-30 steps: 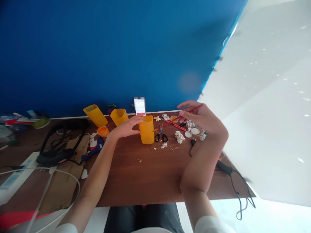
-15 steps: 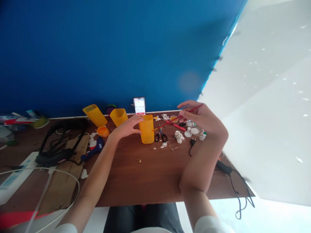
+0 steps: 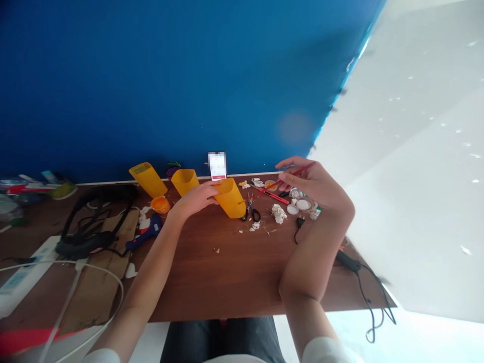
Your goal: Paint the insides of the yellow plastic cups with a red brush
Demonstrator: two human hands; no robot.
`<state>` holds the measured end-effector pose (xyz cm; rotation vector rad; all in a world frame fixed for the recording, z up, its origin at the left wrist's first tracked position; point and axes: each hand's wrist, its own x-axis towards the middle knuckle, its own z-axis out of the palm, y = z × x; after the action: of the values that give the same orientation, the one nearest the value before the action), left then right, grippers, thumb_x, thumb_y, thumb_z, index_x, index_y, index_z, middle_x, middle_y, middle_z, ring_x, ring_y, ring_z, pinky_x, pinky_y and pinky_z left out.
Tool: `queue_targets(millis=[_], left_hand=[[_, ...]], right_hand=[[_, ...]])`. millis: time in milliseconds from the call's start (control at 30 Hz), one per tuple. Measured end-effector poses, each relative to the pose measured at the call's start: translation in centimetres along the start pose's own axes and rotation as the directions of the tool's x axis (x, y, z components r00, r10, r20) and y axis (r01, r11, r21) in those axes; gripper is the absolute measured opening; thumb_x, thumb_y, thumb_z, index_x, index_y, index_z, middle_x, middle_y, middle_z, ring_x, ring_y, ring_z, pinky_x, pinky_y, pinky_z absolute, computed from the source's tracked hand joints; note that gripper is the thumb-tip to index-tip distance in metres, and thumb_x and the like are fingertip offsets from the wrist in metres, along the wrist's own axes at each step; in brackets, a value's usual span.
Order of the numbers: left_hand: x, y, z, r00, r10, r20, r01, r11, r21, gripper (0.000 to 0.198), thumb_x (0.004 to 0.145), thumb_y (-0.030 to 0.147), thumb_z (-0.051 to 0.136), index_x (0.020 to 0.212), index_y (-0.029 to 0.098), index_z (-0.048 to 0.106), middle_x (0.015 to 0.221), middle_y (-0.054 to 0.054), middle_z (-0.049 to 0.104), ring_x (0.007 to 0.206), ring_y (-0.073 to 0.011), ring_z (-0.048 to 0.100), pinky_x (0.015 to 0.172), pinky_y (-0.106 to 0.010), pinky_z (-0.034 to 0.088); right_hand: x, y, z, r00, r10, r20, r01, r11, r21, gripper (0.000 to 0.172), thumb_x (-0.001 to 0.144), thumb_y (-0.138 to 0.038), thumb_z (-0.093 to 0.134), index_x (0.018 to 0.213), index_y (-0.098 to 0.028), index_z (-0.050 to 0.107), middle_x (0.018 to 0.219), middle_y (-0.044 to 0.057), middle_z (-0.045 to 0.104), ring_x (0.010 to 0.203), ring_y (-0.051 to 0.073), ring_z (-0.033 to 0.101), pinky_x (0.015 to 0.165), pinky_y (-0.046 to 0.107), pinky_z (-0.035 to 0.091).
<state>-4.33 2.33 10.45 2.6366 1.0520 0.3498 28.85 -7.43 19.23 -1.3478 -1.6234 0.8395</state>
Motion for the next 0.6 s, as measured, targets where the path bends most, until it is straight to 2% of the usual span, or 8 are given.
queue_targets(millis=[67,167,300,467,600], left_hand=[[0.05,0.05,0.06,1.0,-0.012,0.013,0.011,1.0,0.018,0.016,0.089,0.031,0.06,0.084,0.02,0.071,0.14,-0.008,0.059,0.131,-0.0274,0.054,0.106,-0.041,0.047],[0.04,0.06,0.14,1.0,-0.016,0.009,0.016,1.0,0.002,0.014,0.088,0.031,0.061,0.085,0.021,0.072,0.139,-0.007,0.06,0.13,-0.0288,0.055,0.107,-0.041,0.047],[-0.18,0.24,0.03,1.0,-0.013,-0.019,0.013,0.999,-0.036,0.015,0.089,0.026,0.058,0.089,0.022,0.073,0.141,-0.006,0.058,0.129,-0.03,0.056,0.11,-0.044,0.044],[-0.41,0.57,-0.39,1.0,-0.016,-0.002,0.016,1.0,0.022,0.025,0.09,0.015,0.049,0.096,0.023,0.072,0.143,-0.005,0.057,0.127,-0.0268,0.057,0.107,-0.042,0.047],[-0.58,0.23,-0.33,0.999,-0.028,0.022,0.028,1.0,0.005,0.027,0.089,0.024,0.057,0.113,0.025,0.07,0.149,-0.005,0.051,0.133,-0.0288,0.052,0.111,-0.044,0.043]], right_hand=[[-0.04,-0.09,-0.02,1.0,0.003,-0.021,-0.003,1.0,-0.012,0.032,0.083,-0.045,0.071,0.107,-0.023,0.07,0.079,0.005,0.074,0.067,0.016,0.067,0.056,0.022,0.052],[0.02,-0.15,0.0,0.999,0.019,-0.051,-0.02,0.999,-0.028,0.033,0.083,-0.046,0.071,0.107,-0.023,0.07,0.079,0.006,0.074,0.067,0.017,0.067,0.054,0.024,0.053],[0.18,-0.18,0.16,0.999,0.028,-0.019,-0.028,1.0,-0.012,0.032,0.084,-0.045,0.07,0.109,-0.025,0.07,0.078,0.006,0.074,0.066,0.018,0.067,0.054,0.026,0.055],[0.27,-0.24,0.25,1.0,0.021,0.019,-0.021,1.0,-0.009,0.032,0.084,-0.044,0.071,0.11,-0.025,0.069,0.081,0.006,0.074,0.066,0.018,0.068,0.05,0.024,0.052],[0.37,-0.37,0.25,0.999,0.045,0.018,-0.045,0.999,-0.024,0.035,0.083,-0.047,0.071,0.11,-0.025,0.069,0.082,0.006,0.074,0.069,0.018,0.068,0.051,0.023,0.051]])
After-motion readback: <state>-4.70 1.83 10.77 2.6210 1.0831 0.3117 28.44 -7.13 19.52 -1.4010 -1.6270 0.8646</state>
